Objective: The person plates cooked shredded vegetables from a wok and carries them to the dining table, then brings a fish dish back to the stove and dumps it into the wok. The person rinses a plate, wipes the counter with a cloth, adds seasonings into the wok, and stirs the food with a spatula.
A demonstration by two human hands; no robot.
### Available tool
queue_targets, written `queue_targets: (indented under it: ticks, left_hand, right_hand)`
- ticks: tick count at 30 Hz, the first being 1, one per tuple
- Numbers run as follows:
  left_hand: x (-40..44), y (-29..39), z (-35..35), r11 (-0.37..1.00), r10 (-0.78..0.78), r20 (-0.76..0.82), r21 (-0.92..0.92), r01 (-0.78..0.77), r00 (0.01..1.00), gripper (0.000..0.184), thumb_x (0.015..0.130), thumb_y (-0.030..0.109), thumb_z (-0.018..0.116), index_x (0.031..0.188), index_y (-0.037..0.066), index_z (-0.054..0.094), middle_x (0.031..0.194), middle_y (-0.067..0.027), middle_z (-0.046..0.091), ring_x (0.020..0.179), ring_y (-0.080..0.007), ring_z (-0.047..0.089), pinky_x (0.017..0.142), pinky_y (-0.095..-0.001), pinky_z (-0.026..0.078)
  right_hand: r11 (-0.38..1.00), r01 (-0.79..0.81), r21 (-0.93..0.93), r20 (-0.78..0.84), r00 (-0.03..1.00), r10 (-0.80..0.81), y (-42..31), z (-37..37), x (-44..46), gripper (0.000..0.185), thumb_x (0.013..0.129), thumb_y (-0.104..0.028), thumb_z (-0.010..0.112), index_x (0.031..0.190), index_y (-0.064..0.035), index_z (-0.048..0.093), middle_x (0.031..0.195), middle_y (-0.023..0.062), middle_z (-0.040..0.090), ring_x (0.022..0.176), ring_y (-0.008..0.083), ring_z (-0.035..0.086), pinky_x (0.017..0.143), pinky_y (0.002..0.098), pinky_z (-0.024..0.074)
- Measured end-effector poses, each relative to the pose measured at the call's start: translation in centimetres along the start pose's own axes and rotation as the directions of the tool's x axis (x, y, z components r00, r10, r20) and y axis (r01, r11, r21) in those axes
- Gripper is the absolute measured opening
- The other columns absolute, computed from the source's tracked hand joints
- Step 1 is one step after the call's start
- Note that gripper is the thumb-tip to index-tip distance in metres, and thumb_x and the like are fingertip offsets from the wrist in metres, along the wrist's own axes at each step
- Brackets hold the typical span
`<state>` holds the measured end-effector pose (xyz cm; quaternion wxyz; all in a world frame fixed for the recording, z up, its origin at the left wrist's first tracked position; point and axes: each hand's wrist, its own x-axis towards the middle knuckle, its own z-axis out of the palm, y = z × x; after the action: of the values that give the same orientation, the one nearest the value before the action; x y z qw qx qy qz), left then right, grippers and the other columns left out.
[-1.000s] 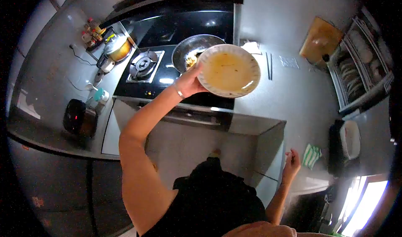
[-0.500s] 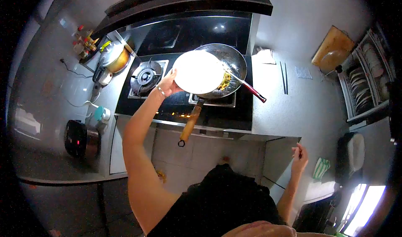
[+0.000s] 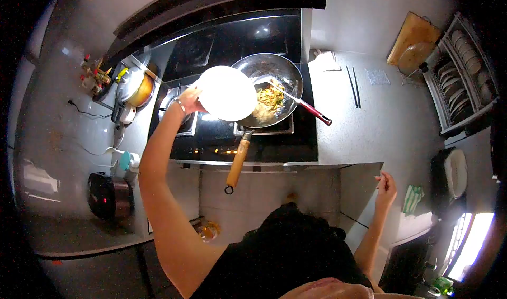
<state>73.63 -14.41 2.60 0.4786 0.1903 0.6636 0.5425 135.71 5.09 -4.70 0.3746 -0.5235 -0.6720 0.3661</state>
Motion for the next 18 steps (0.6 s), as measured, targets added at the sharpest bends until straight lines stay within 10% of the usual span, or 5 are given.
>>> queue_targets:
  ticks: [5, 9, 13, 18]
  left_hand:
    - [2.8, 5.3, 1.5, 0.843, 0.226, -0.269, 0.536, -0.049, 0.936, 0.046, 0.09, 0.021, 0.043, 0.132, 0.009, 0.03, 0.117, -0.0225, 0.051, 0.093, -0.0336, 0.061, 0.066, -0.0467, 0.055]
    - [7.7, 6.7, 2.2, 0.349, 0.531, -0.108, 0.932, -0.101, 0.84, 0.045, 0.084, 0.013, 0.047, 0.128, 0.008, 0.035, 0.104, -0.0247, 0.057, 0.089, -0.0354, 0.061, 0.068, -0.0425, 0.052]
    - [8.2, 9.0, 7.4, -0.119, 0.511, 0.097, 0.992, -0.041, 0.854, 0.047, 0.081, 0.008, 0.048, 0.126, 0.013, 0.036, 0.098, -0.0237, 0.059, 0.088, -0.037, 0.06, 0.076, -0.0425, 0.05]
    - [6.4, 9.0, 13.3, -0.351, 0.522, 0.249, 0.935, -0.061, 0.816, 0.047, 0.088, 0.009, 0.04, 0.13, 0.026, 0.031, 0.096, -0.0201, 0.06, 0.085, -0.0345, 0.062, 0.069, -0.0424, 0.05]
  right_hand:
    - [1.0, -0.006, -0.019, -0.01, 1.0, 0.006, 0.7, -0.2, -0.1, 0.017, 0.088, -0.005, 0.05, 0.1, -0.002, 0.062, 0.078, 0.005, 0.064, 0.056, 0.0053, 0.048, 0.051, 0.0197, 0.0387]
    - [1.0, -0.019, 0.013, -0.077, 0.997, 0.02, 0.2, -0.4, -1.3, 0.017, 0.088, -0.006, 0.05, 0.1, -0.0022, 0.062, 0.078, 0.0043, 0.064, 0.055, 0.005, 0.045, 0.049, 0.0202, 0.0363]
    - [0.996, -0.069, -0.064, -0.127, 0.99, 0.06, 1.7, -1.8, -2.5, 0.017, 0.088, -0.006, 0.051, 0.1, -0.0021, 0.062, 0.078, 0.0035, 0.064, 0.056, 0.0053, 0.046, 0.05, 0.021, 0.0377]
    - [0.994, -0.095, -0.055, -0.153, 0.984, 0.085, 1.9, -2.5, -3.7, 0.017, 0.087, -0.006, 0.051, 0.1, -0.0016, 0.061, 0.078, 0.0048, 0.064, 0.061, 0.0063, 0.05, 0.053, 0.0215, 0.0403]
